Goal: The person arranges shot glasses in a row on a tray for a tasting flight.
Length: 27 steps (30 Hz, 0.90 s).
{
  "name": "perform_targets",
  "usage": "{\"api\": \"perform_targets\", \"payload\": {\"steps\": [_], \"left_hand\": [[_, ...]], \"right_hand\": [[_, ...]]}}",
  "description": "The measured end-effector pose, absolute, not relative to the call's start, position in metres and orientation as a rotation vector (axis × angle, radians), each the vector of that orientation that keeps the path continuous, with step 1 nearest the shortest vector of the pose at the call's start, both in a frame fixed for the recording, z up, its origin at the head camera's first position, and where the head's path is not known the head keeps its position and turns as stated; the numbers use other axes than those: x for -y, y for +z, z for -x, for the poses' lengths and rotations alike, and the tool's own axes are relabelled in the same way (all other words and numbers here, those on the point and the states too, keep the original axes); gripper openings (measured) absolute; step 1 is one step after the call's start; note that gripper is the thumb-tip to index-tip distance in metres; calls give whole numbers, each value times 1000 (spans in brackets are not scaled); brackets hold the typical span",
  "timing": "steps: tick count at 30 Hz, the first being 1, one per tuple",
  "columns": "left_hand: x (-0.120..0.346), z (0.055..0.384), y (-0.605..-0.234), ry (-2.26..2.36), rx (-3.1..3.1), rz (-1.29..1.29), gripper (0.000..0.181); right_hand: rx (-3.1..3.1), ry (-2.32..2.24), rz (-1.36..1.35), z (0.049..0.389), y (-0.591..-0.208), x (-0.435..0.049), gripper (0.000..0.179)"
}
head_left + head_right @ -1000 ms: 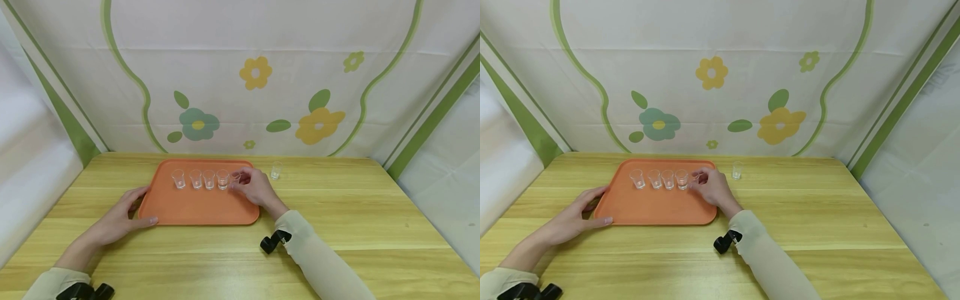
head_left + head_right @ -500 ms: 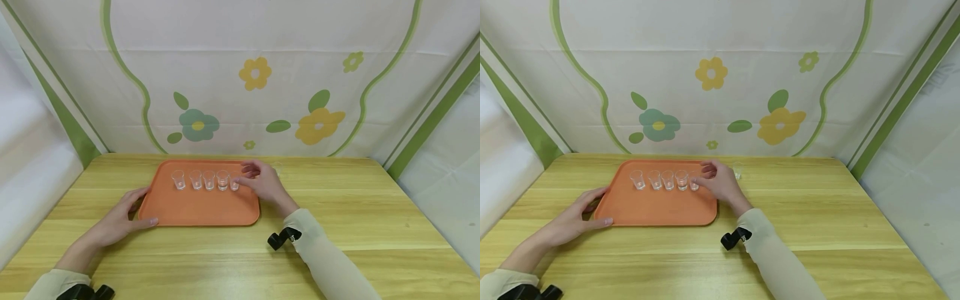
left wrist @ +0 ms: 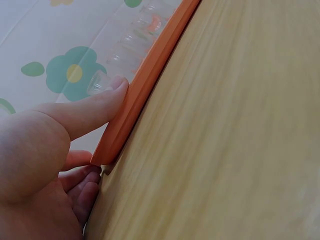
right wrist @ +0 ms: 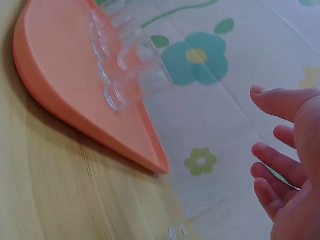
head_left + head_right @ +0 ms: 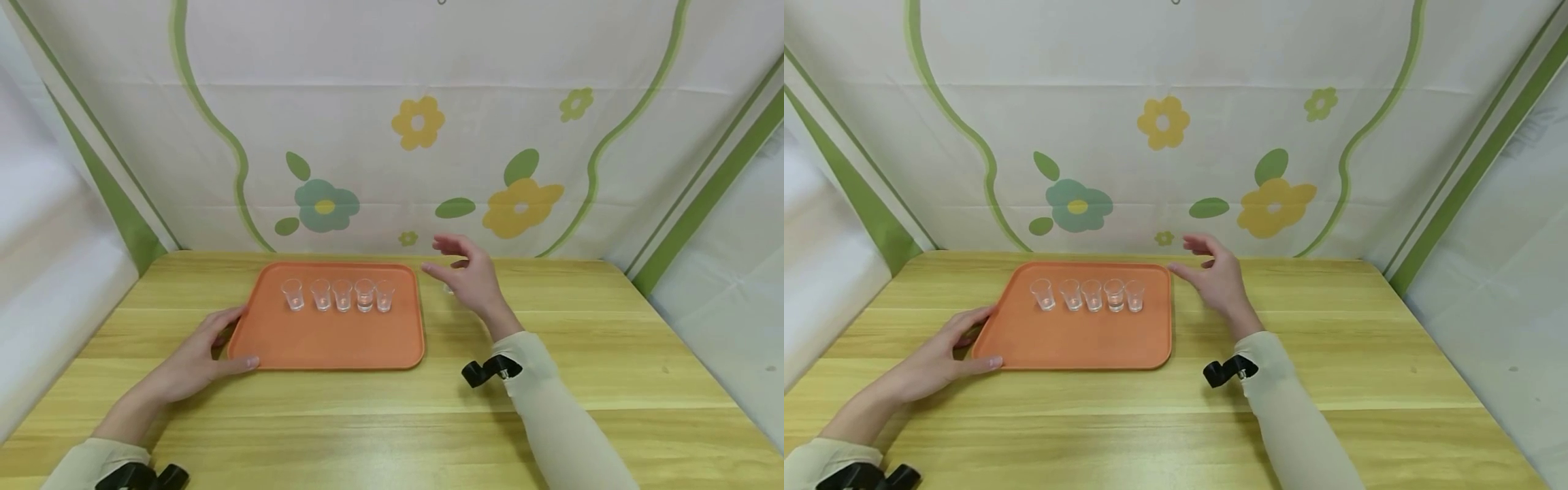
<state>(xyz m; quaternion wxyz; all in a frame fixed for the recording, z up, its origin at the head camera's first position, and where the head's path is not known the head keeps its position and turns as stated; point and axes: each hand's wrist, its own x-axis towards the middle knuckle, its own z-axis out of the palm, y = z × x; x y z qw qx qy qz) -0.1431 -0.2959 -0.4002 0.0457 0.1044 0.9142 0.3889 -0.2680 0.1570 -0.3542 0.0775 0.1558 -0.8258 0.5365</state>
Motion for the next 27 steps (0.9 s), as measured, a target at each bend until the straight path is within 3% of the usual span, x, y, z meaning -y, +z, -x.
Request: {"api": "perform_targets", "payload": {"steps": [15,27], "left_hand": [[295,142,-398,1192,-2783,-301,99],[293,142,-398,1181,-2792,-313,97]], "right_hand": [[2572,1787,-331,285,-380,-192,77],[2687,1813,-140,286,-390,-198,62]]}}
